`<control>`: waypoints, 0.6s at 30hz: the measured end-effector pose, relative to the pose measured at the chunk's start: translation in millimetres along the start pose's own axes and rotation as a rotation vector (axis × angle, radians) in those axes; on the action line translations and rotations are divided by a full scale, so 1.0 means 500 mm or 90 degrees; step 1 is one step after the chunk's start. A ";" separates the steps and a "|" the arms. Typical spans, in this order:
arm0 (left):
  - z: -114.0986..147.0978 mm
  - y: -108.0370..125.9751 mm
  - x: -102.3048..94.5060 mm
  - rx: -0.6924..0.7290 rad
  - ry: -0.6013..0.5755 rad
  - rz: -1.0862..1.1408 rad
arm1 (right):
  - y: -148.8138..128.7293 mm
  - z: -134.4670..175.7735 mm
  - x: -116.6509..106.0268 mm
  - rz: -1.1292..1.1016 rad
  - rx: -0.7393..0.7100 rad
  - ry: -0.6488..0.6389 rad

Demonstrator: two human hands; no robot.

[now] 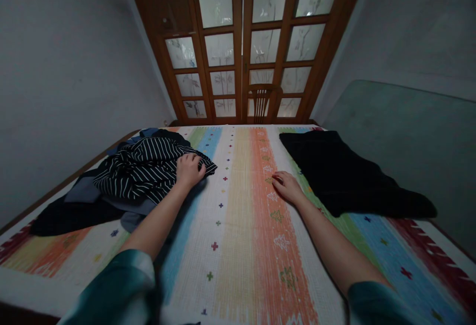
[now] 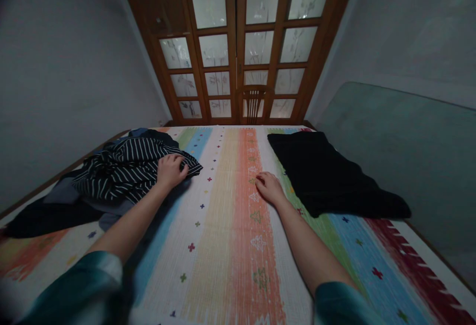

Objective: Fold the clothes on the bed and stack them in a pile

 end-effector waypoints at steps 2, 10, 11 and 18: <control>-0.038 -0.060 -0.038 -0.043 0.002 -0.070 | 0.002 0.000 0.001 0.002 0.001 0.002; -0.056 -0.271 -0.031 -0.279 -0.242 -0.139 | 0.003 0.002 0.004 0.002 -0.025 0.019; -0.042 -0.272 -0.021 -0.275 -0.223 -0.137 | 0.004 0.002 0.004 0.003 -0.029 0.021; -0.008 -0.233 -0.001 -0.362 -0.074 -0.019 | 0.005 0.000 0.007 0.016 -0.018 0.020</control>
Point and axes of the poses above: each hand's wrist, its own z-axis away from the middle knuckle, its own x-axis out of the palm, y = z × x, the point moved 5 cm from there along -z, towards the middle knuckle, and after that the axes turned 3 degrees about -x, right-handed, at the moved point
